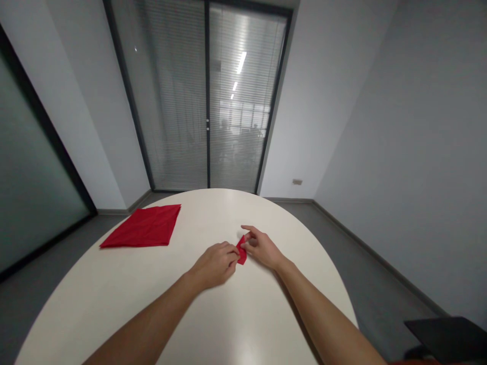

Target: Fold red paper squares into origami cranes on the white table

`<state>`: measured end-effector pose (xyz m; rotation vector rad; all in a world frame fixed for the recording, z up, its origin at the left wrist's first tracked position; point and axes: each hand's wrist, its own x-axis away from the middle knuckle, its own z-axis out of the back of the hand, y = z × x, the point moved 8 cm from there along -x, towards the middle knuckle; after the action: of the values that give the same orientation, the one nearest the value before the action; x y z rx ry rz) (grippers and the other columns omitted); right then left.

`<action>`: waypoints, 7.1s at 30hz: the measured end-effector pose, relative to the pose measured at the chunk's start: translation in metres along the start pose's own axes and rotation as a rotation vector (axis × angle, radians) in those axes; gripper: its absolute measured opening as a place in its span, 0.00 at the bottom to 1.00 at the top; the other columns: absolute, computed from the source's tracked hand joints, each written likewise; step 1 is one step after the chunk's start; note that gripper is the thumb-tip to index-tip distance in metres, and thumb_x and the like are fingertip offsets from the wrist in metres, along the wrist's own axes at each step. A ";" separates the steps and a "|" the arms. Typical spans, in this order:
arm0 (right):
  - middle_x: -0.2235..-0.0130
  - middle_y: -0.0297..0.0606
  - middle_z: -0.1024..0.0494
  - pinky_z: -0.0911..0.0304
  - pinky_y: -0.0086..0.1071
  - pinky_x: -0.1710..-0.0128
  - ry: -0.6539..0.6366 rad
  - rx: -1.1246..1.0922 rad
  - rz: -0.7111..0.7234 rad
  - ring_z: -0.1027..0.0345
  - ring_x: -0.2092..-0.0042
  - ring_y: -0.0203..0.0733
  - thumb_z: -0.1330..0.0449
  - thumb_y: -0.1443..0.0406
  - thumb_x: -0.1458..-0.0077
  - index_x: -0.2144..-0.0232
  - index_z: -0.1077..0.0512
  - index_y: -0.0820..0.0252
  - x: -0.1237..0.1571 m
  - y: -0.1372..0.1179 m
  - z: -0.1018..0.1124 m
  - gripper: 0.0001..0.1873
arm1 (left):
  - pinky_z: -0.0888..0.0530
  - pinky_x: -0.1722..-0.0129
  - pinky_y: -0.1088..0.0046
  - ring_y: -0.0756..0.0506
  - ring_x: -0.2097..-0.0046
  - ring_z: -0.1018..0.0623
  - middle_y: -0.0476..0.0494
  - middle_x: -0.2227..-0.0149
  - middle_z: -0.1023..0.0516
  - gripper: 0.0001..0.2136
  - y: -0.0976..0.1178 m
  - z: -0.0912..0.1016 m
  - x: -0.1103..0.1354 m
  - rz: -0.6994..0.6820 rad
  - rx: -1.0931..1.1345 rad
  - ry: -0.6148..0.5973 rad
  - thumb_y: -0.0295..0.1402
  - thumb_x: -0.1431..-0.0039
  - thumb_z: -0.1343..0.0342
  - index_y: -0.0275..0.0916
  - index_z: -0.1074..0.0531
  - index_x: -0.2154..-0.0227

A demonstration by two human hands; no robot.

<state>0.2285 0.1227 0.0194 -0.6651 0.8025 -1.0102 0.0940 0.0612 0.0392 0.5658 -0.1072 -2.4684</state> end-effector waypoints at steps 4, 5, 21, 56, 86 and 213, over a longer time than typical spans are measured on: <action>0.63 0.35 0.22 0.31 0.36 0.56 -0.019 -0.080 0.003 0.27 0.62 0.39 0.36 0.69 0.48 0.40 0.36 0.60 0.000 0.003 -0.003 0.33 | 0.28 0.52 0.66 0.44 0.55 0.26 0.43 0.58 0.23 0.11 -0.005 0.001 0.001 0.062 -0.011 0.016 0.26 0.37 0.50 0.41 0.22 0.64; 0.63 0.35 0.23 0.31 0.35 0.57 -0.030 -0.082 0.004 0.27 0.62 0.39 0.36 0.68 0.48 0.40 0.35 0.60 0.000 0.004 -0.004 0.32 | 0.28 0.53 0.66 0.44 0.55 0.26 0.44 0.59 0.23 0.10 -0.007 0.001 0.001 0.081 -0.011 0.020 0.26 0.38 0.49 0.41 0.22 0.64; 0.71 0.33 0.21 0.38 0.28 0.69 -0.152 0.107 0.074 0.30 0.70 0.36 0.39 0.70 0.48 0.68 0.22 0.60 0.004 -0.012 -0.010 0.05 | 0.28 0.55 0.67 0.44 0.55 0.24 0.47 0.60 0.21 0.04 -0.033 -0.002 0.005 0.278 0.119 0.166 0.31 0.40 0.40 0.42 0.26 0.62; 0.65 0.37 0.19 0.40 0.26 0.69 -0.308 0.292 0.261 0.31 0.70 0.35 0.34 0.66 0.48 0.69 0.17 0.58 0.011 -0.030 -0.005 0.05 | 0.26 0.49 0.65 0.44 0.53 0.21 0.47 0.55 0.18 0.09 -0.017 -0.004 0.006 0.095 0.120 0.101 0.28 0.42 0.42 0.44 0.20 0.61; 0.66 0.36 0.21 0.39 0.27 0.65 -0.265 0.302 0.294 0.31 0.66 0.37 0.35 0.70 0.51 0.71 0.17 0.57 0.010 -0.029 -0.005 0.06 | 0.31 0.53 0.61 0.41 0.53 0.27 0.43 0.59 0.20 0.07 0.001 -0.001 -0.002 0.087 -0.122 0.007 0.27 0.40 0.46 0.41 0.25 0.61; 0.71 0.32 0.22 0.44 0.28 0.69 -0.074 0.199 0.112 0.37 0.71 0.35 0.37 0.67 0.45 0.68 0.21 0.59 0.000 -0.016 -0.012 0.05 | 0.31 0.59 0.71 0.45 0.59 0.22 0.47 0.63 0.17 0.07 -0.061 -0.013 0.011 0.611 0.293 0.193 0.26 0.41 0.42 0.42 0.20 0.63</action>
<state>0.2110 0.1147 0.0250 -0.4786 0.6572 -0.9442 0.0581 0.1056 0.0109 0.7603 -0.4930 -1.8057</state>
